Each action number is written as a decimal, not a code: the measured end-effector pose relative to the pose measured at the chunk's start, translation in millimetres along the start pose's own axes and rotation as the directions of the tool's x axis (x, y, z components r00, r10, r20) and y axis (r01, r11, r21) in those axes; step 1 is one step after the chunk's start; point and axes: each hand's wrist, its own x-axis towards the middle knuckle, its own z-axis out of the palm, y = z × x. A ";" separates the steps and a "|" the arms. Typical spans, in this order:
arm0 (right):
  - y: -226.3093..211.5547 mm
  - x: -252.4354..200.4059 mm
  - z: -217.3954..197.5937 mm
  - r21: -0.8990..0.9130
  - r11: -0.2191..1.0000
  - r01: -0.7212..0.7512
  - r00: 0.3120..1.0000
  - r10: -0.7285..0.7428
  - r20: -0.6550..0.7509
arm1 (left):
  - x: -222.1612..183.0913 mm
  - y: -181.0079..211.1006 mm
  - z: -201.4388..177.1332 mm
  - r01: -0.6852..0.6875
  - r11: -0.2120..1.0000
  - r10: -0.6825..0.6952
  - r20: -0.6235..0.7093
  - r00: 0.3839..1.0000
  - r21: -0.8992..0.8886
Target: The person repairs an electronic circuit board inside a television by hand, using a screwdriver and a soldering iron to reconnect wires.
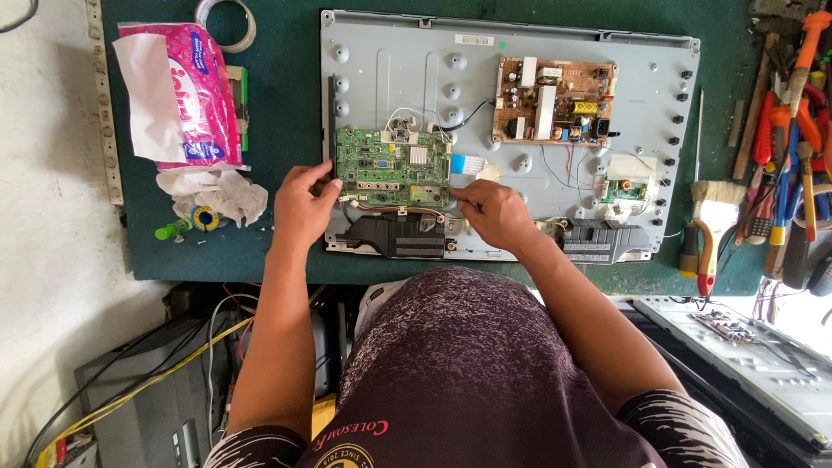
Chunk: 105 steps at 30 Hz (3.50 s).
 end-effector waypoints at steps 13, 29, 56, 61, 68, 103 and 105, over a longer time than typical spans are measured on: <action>6.6 7.4 -12.5 -0.308 0.951 0.003 0.962 -0.087 -0.258 | -13.7 6.5 1.1 0.086 0.992 -0.089 -0.024 0.996 -0.092; -29.9 55.1 -36.7 -0.488 0.871 0.051 0.932 -0.217 -0.291 | -39.5 11.2 0.2 0.065 0.993 -0.070 -0.047 0.996 -0.099; 140.6 -160.8 -151.5 -0.018 0.939 -0.345 0.595 0.204 -0.778 | -113.9 -89.1 -72.1 0.302 0.940 -0.233 -0.347 0.908 0.159; 222.2 -245.2 -180.9 -0.747 0.186 -0.638 0.770 0.114 -0.628 | -93.4 -66.7 -49.0 0.216 0.926 -0.089 -0.377 0.922 0.310; 232.0 -308.9 -151.0 0.072 0.898 -0.433 0.256 0.199 -0.946 | -87.4 -68.2 -50.6 0.154 0.868 0.018 -0.339 0.940 0.472; 303.2 -317.2 -226.3 -0.271 0.855 -0.442 0.586 0.046 -0.809 | -328.9 195.9 217.2 0.225 -0.149 -0.176 0.250 0.952 -0.963; 294.8 -316.6 -215.1 -0.353 0.856 -0.377 0.568 -0.088 -0.818 | -348.2 189.6 230.2 0.207 -0.154 -0.221 0.238 0.946 -0.966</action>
